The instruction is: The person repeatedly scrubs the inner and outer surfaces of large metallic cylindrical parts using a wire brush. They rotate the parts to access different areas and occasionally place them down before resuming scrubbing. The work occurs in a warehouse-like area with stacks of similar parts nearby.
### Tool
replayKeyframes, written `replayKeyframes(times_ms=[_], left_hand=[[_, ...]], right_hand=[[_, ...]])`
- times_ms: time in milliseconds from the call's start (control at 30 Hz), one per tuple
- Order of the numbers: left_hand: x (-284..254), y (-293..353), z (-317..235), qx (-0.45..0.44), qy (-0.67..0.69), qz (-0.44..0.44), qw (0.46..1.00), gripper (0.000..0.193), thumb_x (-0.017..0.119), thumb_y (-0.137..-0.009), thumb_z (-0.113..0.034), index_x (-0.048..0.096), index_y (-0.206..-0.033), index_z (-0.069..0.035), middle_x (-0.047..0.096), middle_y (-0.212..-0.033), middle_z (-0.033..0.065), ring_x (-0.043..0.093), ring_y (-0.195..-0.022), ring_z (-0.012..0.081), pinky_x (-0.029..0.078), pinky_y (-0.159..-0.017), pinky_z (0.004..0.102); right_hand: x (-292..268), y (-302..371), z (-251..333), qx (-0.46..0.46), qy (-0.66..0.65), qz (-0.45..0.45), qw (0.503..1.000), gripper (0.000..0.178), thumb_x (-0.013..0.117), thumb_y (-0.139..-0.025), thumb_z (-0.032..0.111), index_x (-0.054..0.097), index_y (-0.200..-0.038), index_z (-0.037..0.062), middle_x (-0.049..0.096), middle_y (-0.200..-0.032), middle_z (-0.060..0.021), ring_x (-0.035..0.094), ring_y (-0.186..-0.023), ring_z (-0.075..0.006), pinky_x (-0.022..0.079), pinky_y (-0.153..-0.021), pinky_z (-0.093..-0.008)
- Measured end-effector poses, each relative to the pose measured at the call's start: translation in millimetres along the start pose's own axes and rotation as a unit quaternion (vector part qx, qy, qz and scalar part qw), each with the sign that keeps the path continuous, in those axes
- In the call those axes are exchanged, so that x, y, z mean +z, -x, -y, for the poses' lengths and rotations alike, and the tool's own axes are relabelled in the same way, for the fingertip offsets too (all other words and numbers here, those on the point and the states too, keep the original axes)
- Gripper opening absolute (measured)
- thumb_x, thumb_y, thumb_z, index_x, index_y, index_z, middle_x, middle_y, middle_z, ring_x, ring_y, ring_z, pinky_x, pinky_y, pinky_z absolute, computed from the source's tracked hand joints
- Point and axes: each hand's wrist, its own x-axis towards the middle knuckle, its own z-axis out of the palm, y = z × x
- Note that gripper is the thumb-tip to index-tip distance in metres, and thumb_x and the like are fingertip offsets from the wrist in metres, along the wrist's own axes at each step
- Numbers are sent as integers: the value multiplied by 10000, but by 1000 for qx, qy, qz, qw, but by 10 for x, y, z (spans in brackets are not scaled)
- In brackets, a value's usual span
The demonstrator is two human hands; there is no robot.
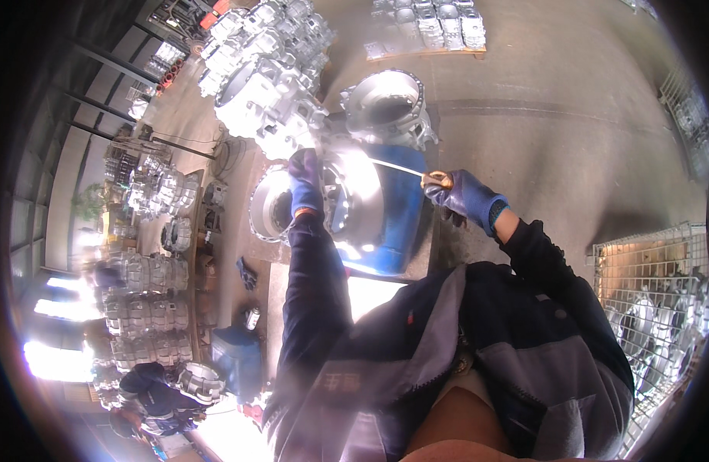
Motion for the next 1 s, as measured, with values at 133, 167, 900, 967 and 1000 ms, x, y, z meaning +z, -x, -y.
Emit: replayKeyframes(times_ms=[133, 167, 900, 967, 1000], left_hand=[[12, -64, 66, 23, -41, -23, 999, 296, 645, -844, -286, 613, -982, -26, 641, -877, 54, 580, -782, 141, 477, -739, 298], [13, -80, 73, 31, -70, -19, 997, 327, 631, -823, -299, 618, -986, -16, 643, -862, 74, 588, -763, 169, 480, -719, 310], [79, -270, 219, -48, -105, 17, 993, 382, 753, -699, -88, 536, -1013, -90, 595, -843, 33, 562, -753, 136, 494, -666, 303], [56, -216, 191, -36, -64, 24, 997, 382, 753, -699, -95, 542, -1018, -92, 597, -849, 27, 558, -765, 135, 490, -686, 309], [41, -206, 175, -23, -51, 29, 998, 366, 755, -714, -102, 549, -1016, -107, 594, -837, 15, 549, -746, 128, 481, -668, 305]], right_hand=[[146, -240, -174, -128, -5, -34, 991, 266, 589, -894, 252, 610, -1094, 79, 554, -809, -31, 535, -717, -99, 447, -623, -250], [148, -311, -253, -124, -11, -17, 992, 270, 579, -899, 237, 600, -1105, 64, 558, -827, -36, 530, -737, -102, 447, -647, -252], [-10, -491, 92, 120, -7, -10, 993, 350, 511, -906, 141, 536, -1254, 109, 594, -1210, -68, 626, -924, -154, 515, -746, -262], [38, -537, 155, 73, 34, 21, 997, 359, 514, -910, 186, 529, -1261, 108, 591, -1219, -67, 624, -935, -160, 512, -744, -271], [52, -566, 157, 39, 72, 16, 996, 363, 514, -912, 216, 531, -1257, 105, 592, -1219, -65, 619, -957, -166, 505, -766, -278]])
